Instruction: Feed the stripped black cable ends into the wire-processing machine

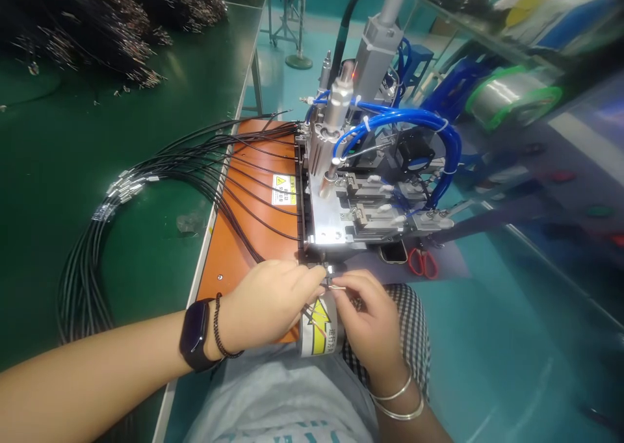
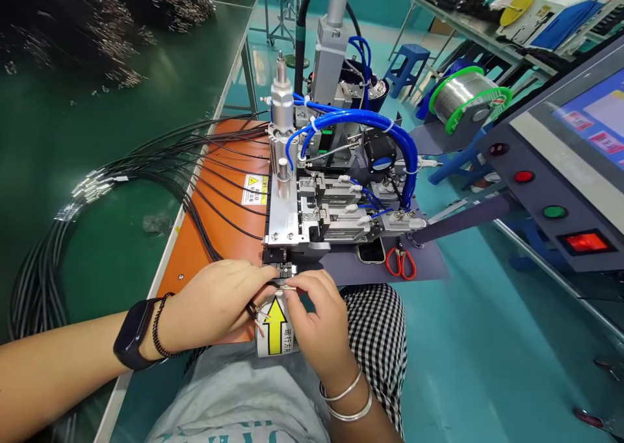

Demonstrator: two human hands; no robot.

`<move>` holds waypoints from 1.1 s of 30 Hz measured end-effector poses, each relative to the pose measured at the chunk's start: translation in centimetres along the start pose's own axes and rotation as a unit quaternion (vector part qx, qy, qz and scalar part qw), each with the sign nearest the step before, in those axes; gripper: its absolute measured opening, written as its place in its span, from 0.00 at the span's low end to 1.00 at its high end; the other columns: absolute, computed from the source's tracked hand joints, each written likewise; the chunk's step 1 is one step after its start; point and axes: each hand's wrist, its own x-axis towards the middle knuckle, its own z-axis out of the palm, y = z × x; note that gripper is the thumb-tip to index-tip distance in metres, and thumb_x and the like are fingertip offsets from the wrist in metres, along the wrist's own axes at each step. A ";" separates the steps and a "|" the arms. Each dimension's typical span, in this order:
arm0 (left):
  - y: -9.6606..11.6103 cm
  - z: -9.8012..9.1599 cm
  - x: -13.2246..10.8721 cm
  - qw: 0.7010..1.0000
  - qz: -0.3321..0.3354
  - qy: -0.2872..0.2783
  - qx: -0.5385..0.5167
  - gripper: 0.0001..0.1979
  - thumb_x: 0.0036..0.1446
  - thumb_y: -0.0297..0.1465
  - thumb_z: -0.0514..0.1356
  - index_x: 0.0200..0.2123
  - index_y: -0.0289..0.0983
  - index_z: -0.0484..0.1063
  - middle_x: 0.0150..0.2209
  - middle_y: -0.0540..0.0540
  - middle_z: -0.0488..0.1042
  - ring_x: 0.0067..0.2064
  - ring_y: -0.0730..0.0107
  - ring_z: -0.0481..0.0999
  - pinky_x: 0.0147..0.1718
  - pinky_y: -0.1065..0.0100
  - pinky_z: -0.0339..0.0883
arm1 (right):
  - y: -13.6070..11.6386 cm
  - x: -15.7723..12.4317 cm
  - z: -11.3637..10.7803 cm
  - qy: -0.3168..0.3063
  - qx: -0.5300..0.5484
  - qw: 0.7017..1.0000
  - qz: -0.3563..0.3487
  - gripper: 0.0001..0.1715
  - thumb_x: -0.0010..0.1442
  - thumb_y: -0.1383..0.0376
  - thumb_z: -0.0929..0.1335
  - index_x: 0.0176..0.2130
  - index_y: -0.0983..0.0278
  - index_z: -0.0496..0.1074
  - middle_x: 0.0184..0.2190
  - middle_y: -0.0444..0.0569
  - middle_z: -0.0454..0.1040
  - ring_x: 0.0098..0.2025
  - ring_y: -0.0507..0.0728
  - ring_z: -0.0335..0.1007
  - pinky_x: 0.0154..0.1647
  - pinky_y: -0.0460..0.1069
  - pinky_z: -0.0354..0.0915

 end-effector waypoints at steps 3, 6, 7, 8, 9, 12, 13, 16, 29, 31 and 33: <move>0.0 0.3 -0.2 1.000 0.006 0.009 -0.005 0.09 0.62 0.30 0.49 0.42 0.35 0.66 0.29 0.48 0.70 0.30 0.66 0.69 0.26 0.64 0.60 | -0.3 -0.1 0.1 0.039 -0.024 0.999 0.001 0.06 0.60 0.70 0.66 0.38 0.61 0.72 0.35 0.47 0.72 0.37 0.55 0.67 0.36 0.50 0.65; -0.1 0.4 -0.4 0.999 0.003 0.031 -0.010 0.08 0.62 0.30 0.49 0.37 0.35 0.67 0.27 0.49 0.69 0.29 0.67 0.68 0.26 0.64 0.59 | -0.5 -0.3 0.0 0.055 -0.047 0.996 -0.048 0.08 0.60 0.72 0.66 0.39 0.61 0.72 0.34 0.47 0.73 0.37 0.55 0.67 0.37 0.51 0.64; -0.1 0.4 -0.4 0.999 0.000 0.040 -0.011 0.08 0.62 0.29 0.49 0.35 0.35 0.67 0.26 0.49 0.68 0.28 0.67 0.68 0.26 0.64 0.59 | -0.6 -0.4 0.0 0.047 -0.056 0.995 -0.072 0.09 0.60 0.73 0.66 0.40 0.62 0.71 0.34 0.47 0.73 0.37 0.55 0.67 0.38 0.52 0.64; 0.0 0.4 -0.4 0.999 -0.004 0.050 -0.012 0.08 0.62 0.29 0.50 0.34 0.36 0.67 0.25 0.50 0.67 0.28 0.68 0.67 0.25 0.65 0.58 | -0.6 -0.5 0.0 0.028 -0.069 0.993 -0.095 0.10 0.60 0.73 0.66 0.41 0.62 0.71 0.34 0.47 0.73 0.37 0.55 0.67 0.38 0.52 0.63; 0.0 0.4 -0.4 0.998 -0.006 0.059 -0.012 0.08 0.62 0.29 0.50 0.33 0.36 0.66 0.25 0.50 0.67 0.27 0.68 0.66 0.25 0.65 0.58 | -0.7 -0.6 0.0 -0.001 -0.084 0.990 -0.115 0.10 0.60 0.73 0.66 0.42 0.62 0.71 0.34 0.47 0.73 0.36 0.56 0.66 0.38 0.53 0.62; 0.1 0.3 -0.4 0.997 -0.007 0.073 -0.003 0.07 0.62 0.29 0.50 0.33 0.36 0.66 0.24 0.50 0.66 0.27 0.68 0.66 0.25 0.65 0.57 | -0.9 -0.6 0.0 -0.081 -0.114 0.984 -0.108 0.07 0.60 0.71 0.66 0.40 0.62 0.71 0.33 0.45 0.74 0.36 0.56 0.65 0.39 0.54 0.59; 0.1 0.3 -0.4 0.997 -0.006 0.071 0.001 0.07 0.62 0.29 0.51 0.34 0.36 0.66 0.25 0.50 0.66 0.28 0.68 0.66 0.25 0.65 0.56 | -1.0 -0.5 0.0 -0.077 -0.108 0.988 -0.082 0.05 0.60 0.70 0.67 0.38 0.62 0.71 0.33 0.45 0.74 0.36 0.56 0.65 0.39 0.54 0.59; 0.1 0.3 -0.4 0.998 0.001 0.064 0.008 0.07 0.62 0.30 0.51 0.33 0.36 0.66 0.25 0.50 0.66 0.28 0.68 0.66 0.27 0.65 0.56 | -1.1 -0.1 0.0 0.001 -0.052 0.999 0.010 0.02 0.61 0.68 0.67 0.36 0.61 0.71 0.33 0.44 0.73 0.37 0.55 0.66 0.40 0.52 0.61; 0.3 0.2 -0.4 0.997 0.013 0.074 0.006 0.08 0.61 0.29 0.49 0.33 0.35 0.66 0.24 0.49 0.65 0.27 0.68 0.64 0.25 0.66 0.55 | -1.1 0.0 0.4 0.033 0.016 0.998 0.050 0.05 0.61 0.67 0.65 0.33 0.61 0.70 0.30 0.44 0.71 0.34 0.54 0.66 0.36 0.49 0.62; 0.3 0.3 -0.4 0.997 0.014 0.071 0.007 0.08 0.61 0.29 0.50 0.32 0.35 0.66 0.24 0.49 0.65 0.26 0.68 0.64 0.25 0.66 0.55 | -1.2 0.0 0.3 0.005 0.016 1.000 0.020 0.09 0.61 0.68 0.65 0.29 0.62 0.69 0.27 0.44 0.70 0.32 0.54 0.65 0.35 0.49 0.61; 0.3 0.3 -0.4 0.997 0.017 0.076 0.005 0.08 0.61 0.29 0.50 0.32 0.35 0.66 0.24 0.49 0.65 0.26 0.68 0.63 0.24 0.66 0.55 | -1.1 -0.1 0.4 0.006 0.013 1.000 0.024 0.08 0.61 0.69 0.65 0.29 0.62 0.69 0.27 0.44 0.70 0.32 0.54 0.65 0.35 0.49 0.61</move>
